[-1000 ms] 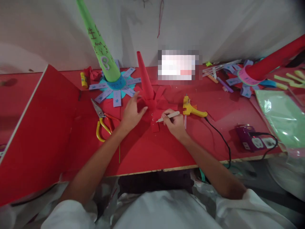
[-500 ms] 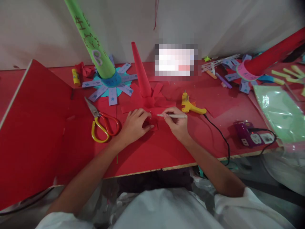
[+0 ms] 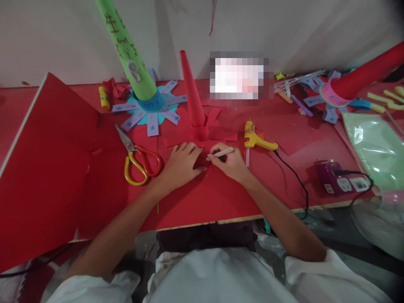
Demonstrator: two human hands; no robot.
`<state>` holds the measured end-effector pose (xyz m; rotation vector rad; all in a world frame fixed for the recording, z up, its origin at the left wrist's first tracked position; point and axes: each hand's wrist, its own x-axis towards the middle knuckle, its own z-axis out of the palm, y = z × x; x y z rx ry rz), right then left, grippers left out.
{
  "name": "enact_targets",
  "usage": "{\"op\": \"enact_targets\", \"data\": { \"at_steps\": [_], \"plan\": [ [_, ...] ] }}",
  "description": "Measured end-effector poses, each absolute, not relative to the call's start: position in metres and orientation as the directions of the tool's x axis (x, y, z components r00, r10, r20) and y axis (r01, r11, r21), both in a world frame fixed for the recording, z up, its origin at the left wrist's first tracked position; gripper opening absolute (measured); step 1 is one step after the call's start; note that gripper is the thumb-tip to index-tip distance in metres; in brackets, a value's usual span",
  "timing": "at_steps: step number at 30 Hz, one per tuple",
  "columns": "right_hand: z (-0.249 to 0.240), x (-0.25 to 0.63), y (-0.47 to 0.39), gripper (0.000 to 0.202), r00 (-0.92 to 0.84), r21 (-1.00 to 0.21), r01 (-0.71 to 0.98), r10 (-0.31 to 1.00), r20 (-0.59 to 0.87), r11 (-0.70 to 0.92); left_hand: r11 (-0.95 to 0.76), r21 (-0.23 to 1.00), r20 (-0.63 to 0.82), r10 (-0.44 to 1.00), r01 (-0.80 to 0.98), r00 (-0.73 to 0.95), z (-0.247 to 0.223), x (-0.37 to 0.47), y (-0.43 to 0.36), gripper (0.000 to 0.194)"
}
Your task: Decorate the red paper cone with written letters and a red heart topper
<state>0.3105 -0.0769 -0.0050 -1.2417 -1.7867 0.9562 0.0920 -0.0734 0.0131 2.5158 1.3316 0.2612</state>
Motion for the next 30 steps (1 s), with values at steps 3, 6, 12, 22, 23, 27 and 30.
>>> {"op": "enact_targets", "data": {
  "at_steps": [3, 6, 12, 22, 23, 27, 30],
  "plan": [
    [-0.0062, 0.3106, -0.0767, 0.02, -0.256, -0.88, 0.403, 0.954, 0.157, 0.253, -0.533, 0.326, 0.017, 0.829, 0.78, 0.559, 0.0145, 0.0923, -0.0741, 0.043],
    [-0.007, 0.3102, -0.0767, 0.019, -0.266, -0.872, 0.417, 0.952, 0.151, 0.255, -0.532, 0.324, 0.015, 0.829, 0.782, 0.558, 0.0144, 0.0924, -0.074, 0.043],
    [-0.0076, 0.3095, -0.077, 0.017, -0.203, -0.846, 0.468, 0.963, 0.178, 0.255, -0.528, 0.325, 0.009, 0.831, 0.785, 0.556, 0.0144, 0.0927, -0.0739, 0.044],
    [-0.0099, 0.3095, -0.0763, 0.018, -0.161, -0.84, 0.487, 0.97, 0.184, 0.24, -0.511, 0.302, -0.029, 0.839, 0.805, 0.544, 0.0202, 0.0934, -0.0751, 0.046],
    [-0.0099, 0.3095, -0.0761, 0.018, -0.159, -0.841, 0.487, 0.97, 0.182, 0.237, -0.509, 0.304, -0.031, 0.839, 0.805, 0.543, 0.0206, 0.0936, -0.0753, 0.046],
    [-0.009, 0.3098, -0.0761, 0.018, -0.164, -0.843, 0.481, 0.97, 0.181, 0.239, -0.509, 0.305, -0.033, 0.839, 0.805, 0.544, 0.0207, 0.0939, -0.0759, 0.047],
    [-0.0077, 0.31, -0.0769, 0.017, -0.202, -0.849, 0.46, 0.962, 0.184, 0.259, -0.506, 0.307, -0.032, 0.841, 0.806, 0.54, 0.0196, 0.0936, -0.0755, 0.048]
  ]
}}
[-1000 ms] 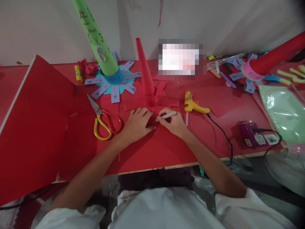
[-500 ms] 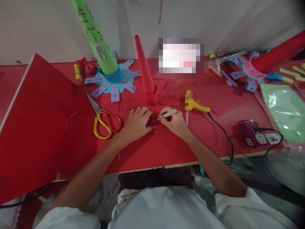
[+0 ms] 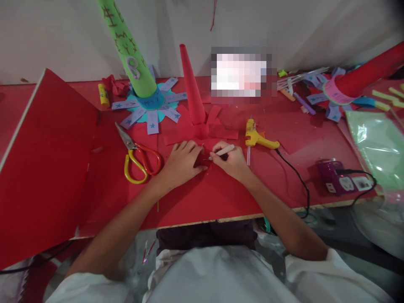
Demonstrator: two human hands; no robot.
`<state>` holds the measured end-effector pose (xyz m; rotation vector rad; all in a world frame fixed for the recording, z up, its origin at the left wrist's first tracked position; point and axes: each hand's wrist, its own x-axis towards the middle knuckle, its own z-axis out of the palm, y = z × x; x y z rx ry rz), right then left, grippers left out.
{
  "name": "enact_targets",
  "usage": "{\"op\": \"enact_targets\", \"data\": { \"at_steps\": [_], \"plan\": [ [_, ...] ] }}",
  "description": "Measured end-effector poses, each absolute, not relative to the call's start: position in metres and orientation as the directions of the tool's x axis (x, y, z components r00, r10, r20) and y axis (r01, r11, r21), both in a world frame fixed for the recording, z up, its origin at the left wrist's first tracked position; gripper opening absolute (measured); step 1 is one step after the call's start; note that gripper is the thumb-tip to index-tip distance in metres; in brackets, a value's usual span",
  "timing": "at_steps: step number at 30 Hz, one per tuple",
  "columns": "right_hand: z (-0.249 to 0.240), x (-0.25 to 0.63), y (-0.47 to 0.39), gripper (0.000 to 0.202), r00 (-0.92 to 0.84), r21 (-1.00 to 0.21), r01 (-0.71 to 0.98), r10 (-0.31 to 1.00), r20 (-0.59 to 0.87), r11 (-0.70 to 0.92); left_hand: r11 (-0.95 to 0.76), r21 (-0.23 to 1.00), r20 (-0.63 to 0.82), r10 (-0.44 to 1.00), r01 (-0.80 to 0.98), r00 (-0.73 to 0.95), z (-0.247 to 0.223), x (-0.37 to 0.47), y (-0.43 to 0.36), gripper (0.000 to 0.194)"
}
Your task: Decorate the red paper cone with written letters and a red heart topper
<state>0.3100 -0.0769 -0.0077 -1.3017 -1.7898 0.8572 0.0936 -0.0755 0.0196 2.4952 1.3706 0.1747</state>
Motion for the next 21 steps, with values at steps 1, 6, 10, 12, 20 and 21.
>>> {"op": "enact_targets", "data": {
  "at_steps": [1, 6, 10, 12, 20, 21],
  "plan": [
    [-0.0073, 0.3101, -0.0772, 0.017, -0.219, -0.853, 0.449, 0.958, 0.184, 0.266, -0.504, 0.311, -0.031, 0.842, 0.806, 0.538, 0.0192, 0.0935, -0.0753, 0.048],
    [-0.0066, 0.3101, -0.0785, 0.016, -0.281, -0.875, 0.401, 0.946, 0.163, 0.27, -0.489, 0.329, -0.044, 0.847, 0.808, 0.53, 0.0202, 0.0939, -0.0749, 0.044],
    [-0.0066, 0.3105, -0.0784, 0.015, -0.305, -0.884, 0.384, 0.941, 0.15, 0.265, -0.481, 0.327, -0.054, 0.85, 0.814, 0.524, 0.0221, 0.0948, -0.0758, 0.044],
    [-0.0063, 0.3108, -0.0781, 0.015, -0.308, -0.882, 0.385, 0.939, 0.154, 0.271, -0.482, 0.322, -0.052, 0.851, 0.815, 0.523, 0.0224, 0.0949, -0.0762, 0.046],
    [-0.0094, 0.3119, -0.0771, 0.018, -0.272, -0.868, 0.406, 0.945, 0.185, 0.286, -0.51, 0.29, -0.03, 0.841, 0.81, 0.54, 0.0205, 0.0942, -0.0762, 0.052],
    [-0.0102, 0.312, -0.0769, 0.019, -0.265, -0.868, 0.408, 0.946, 0.185, 0.284, -0.512, 0.287, -0.027, 0.84, 0.809, 0.541, 0.0201, 0.0941, -0.0763, 0.052]
  ]
}}
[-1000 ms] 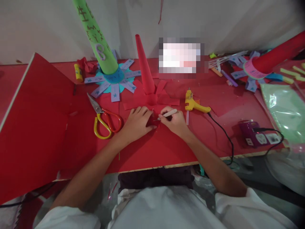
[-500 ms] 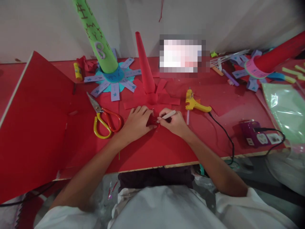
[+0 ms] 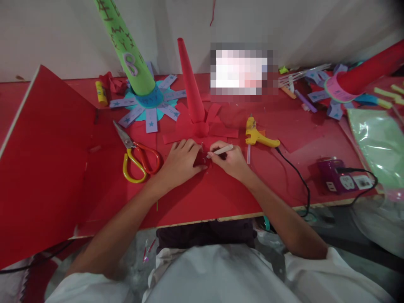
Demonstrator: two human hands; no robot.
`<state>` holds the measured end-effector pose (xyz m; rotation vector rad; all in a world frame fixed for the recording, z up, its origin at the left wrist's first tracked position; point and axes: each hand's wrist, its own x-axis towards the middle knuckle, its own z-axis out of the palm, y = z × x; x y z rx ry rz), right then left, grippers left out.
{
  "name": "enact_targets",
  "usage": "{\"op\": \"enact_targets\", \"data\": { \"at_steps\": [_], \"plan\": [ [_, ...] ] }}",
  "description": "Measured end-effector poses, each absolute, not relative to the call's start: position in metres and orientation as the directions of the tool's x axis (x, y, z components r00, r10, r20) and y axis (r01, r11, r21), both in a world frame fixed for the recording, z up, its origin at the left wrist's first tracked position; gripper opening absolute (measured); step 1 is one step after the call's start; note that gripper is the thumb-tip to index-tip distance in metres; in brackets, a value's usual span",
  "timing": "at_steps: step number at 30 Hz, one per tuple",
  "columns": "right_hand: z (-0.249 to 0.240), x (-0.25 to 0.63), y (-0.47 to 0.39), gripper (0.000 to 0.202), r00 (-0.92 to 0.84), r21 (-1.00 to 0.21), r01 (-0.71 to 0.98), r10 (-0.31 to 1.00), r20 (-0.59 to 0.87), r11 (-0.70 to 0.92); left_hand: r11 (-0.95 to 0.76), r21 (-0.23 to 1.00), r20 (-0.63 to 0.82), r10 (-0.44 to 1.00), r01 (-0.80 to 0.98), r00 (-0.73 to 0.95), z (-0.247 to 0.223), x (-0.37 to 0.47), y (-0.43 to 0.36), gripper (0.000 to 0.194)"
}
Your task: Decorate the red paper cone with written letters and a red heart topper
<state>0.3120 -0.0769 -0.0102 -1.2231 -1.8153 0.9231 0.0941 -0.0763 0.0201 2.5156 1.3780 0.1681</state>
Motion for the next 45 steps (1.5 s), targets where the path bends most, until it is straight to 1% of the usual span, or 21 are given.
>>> {"op": "enact_targets", "data": {
  "at_steps": [9, 14, 21, 27, 33, 45],
  "plan": [
    [-0.01, 0.312, -0.076, 0.024, -0.237, -0.859, 0.432, 0.953, 0.188, 0.276, -0.514, 0.287, -0.022, 0.84, 0.809, 0.542, 0.019, 0.094, -0.077, 0.051],
    [-0.007, 0.31, -0.077, 0.019, -0.232, -0.862, 0.436, 0.958, 0.17, 0.259, -0.509, 0.279, -0.029, 0.843, 0.814, 0.537, 0.021, 0.094, -0.077, 0.051],
    [-0.005, 0.31, -0.078, 0.014, -0.228, -0.863, 0.442, 0.961, 0.156, 0.245, -0.503, 0.302, -0.033, 0.843, 0.81, 0.536, 0.022, 0.094, -0.077, 0.048],
    [-0.002, 0.309, -0.078, 0.011, -0.24, -0.864, 0.428, 0.955, 0.175, 0.266, -0.494, 0.306, -0.049, 0.846, 0.814, 0.531, 0.024, 0.095, -0.077, 0.048],
    [-0.002, 0.311, -0.078, 0.018, -0.26, -0.858, 0.439, 0.952, 0.162, 0.266, -0.505, 0.298, -0.03, 0.843, 0.81, 0.536, 0.022, 0.094, -0.077, 0.048],
    [-0.005, 0.311, -0.078, 0.024, -0.303, -0.872, 0.405, 0.94, 0.157, 0.276, -0.508, 0.301, -0.027, 0.841, 0.807, 0.54, 0.022, 0.094, -0.077, 0.045]
  ]
}}
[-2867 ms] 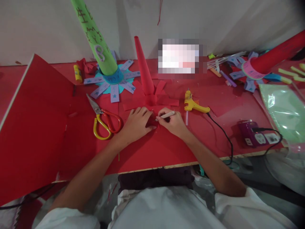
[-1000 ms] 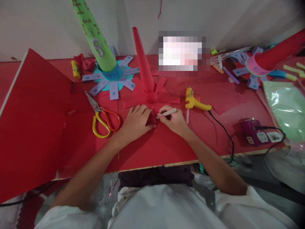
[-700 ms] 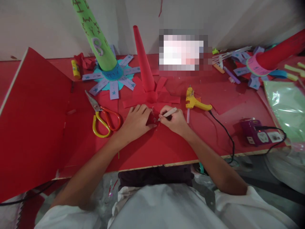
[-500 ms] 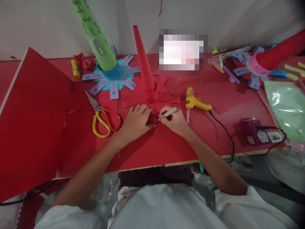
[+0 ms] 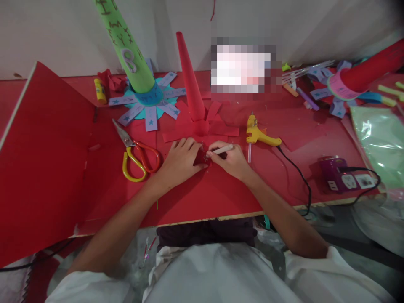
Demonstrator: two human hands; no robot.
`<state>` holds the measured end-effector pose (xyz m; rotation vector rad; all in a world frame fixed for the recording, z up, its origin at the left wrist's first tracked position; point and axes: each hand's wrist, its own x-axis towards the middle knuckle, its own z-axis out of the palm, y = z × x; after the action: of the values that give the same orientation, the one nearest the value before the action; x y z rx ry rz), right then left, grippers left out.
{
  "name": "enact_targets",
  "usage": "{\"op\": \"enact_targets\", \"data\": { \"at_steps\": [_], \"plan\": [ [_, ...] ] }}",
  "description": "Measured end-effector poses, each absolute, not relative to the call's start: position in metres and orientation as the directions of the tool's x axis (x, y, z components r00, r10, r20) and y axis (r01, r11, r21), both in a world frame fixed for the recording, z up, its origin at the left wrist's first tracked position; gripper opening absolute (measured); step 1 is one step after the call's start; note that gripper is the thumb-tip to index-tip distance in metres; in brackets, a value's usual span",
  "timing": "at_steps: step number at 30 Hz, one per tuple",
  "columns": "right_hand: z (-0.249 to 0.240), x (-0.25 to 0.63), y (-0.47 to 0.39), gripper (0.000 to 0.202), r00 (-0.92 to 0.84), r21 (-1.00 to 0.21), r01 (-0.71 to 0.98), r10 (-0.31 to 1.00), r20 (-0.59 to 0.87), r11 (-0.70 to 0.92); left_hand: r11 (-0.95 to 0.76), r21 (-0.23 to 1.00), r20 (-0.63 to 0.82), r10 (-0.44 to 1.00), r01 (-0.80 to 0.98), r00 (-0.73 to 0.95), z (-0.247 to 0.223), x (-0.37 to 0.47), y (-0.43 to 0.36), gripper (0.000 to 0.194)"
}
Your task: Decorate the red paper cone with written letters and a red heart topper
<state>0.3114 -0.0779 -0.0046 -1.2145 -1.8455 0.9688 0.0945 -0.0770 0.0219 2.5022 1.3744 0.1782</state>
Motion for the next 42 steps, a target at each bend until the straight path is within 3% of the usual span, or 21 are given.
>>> {"op": "enact_targets", "data": {
  "at_steps": [42],
  "plan": [
    [-0.0081, 0.3105, -0.0766, 0.019, -0.179, -0.837, 0.481, 0.963, 0.199, 0.262, -0.499, 0.299, -0.049, 0.843, 0.813, 0.535, 0.0228, 0.095, -0.0766, 0.052]
  ]
}}
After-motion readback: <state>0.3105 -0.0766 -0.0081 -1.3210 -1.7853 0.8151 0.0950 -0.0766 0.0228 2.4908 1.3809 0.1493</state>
